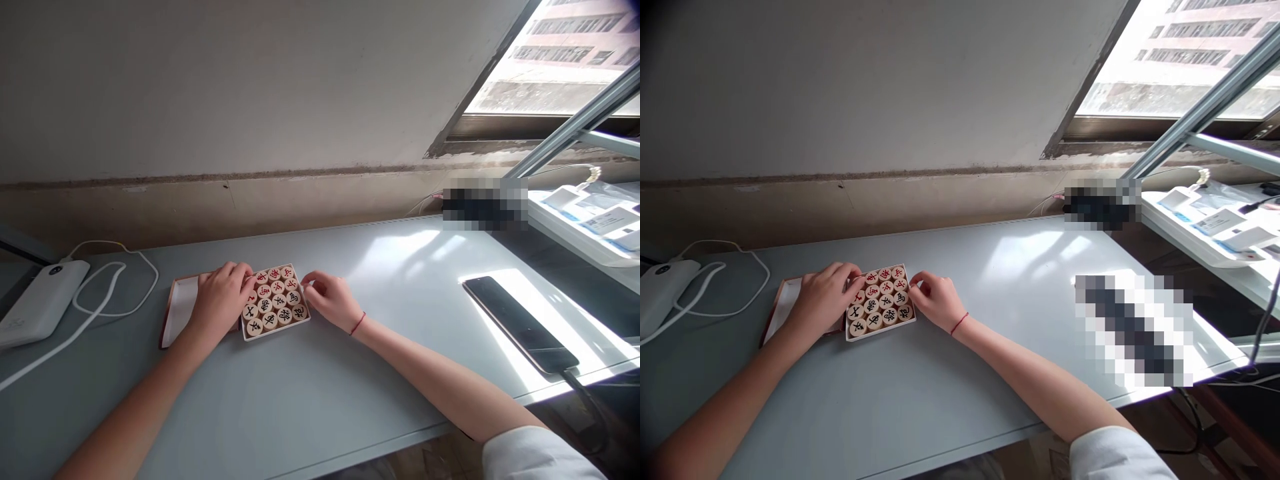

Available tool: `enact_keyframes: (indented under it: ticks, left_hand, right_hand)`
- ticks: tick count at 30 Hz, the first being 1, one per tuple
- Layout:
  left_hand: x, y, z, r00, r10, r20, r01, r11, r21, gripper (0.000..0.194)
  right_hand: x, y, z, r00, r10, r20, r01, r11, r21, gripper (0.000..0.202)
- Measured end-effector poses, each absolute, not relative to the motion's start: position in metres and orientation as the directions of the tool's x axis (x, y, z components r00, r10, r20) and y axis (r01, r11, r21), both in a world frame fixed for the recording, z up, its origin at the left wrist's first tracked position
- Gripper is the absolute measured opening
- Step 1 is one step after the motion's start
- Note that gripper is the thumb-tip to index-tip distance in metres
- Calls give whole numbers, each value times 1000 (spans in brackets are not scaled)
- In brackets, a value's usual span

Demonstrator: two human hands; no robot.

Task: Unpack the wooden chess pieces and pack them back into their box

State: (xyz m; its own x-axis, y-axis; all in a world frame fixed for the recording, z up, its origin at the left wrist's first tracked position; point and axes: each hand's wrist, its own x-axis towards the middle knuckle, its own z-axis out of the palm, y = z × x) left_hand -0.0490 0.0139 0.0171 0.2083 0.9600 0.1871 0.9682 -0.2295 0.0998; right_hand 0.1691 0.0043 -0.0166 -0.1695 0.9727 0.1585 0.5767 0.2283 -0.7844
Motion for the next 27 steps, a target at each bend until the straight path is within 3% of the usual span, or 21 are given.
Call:
enact_keyframes:
  ticks: [2,5,9,12,14,17,19,23,27]
  left_hand:
    - [-46,11,24,222,945,240,942,-271,196,16]
    - [-34,-1,35,282,906,315,807,-402,433,16]
    - [-13,-23,43,275,929,246,614,-367,699,11]
    - [-11,-24,46,294,947,133,557,-283,781,16]
    - [-22,-14,48,323,941,99,615,-288,734,25]
    - [-51,10,49,292,934,204,821,-354,448,36]
    - [-71,24,45,235,962,138,909,-268,318,40]
    - [-92,37,30,209,977,-44,948,-191,255,41]
    - [-89,36,25,233,968,-95,944,-202,260,39]
  right_hand:
    - [168,3,-17,-179,902,393,563,422,-711,16]
    - [161,-3,-14,-289,673,681,514,709,-483,19]
    - [152,-12,-11,-355,448,821,424,859,-285,28]
    - [156,-10,-10,-380,461,802,417,859,-297,26]
    - [164,-1,-11,-372,571,732,482,793,-374,22]
    - [182,23,-17,-270,730,628,631,626,-457,17]
    - [192,40,-26,-234,789,568,713,536,-451,15]
    - [201,56,-43,-236,876,421,805,419,-419,14]
    - [198,53,-48,-236,878,417,822,409,-396,21]
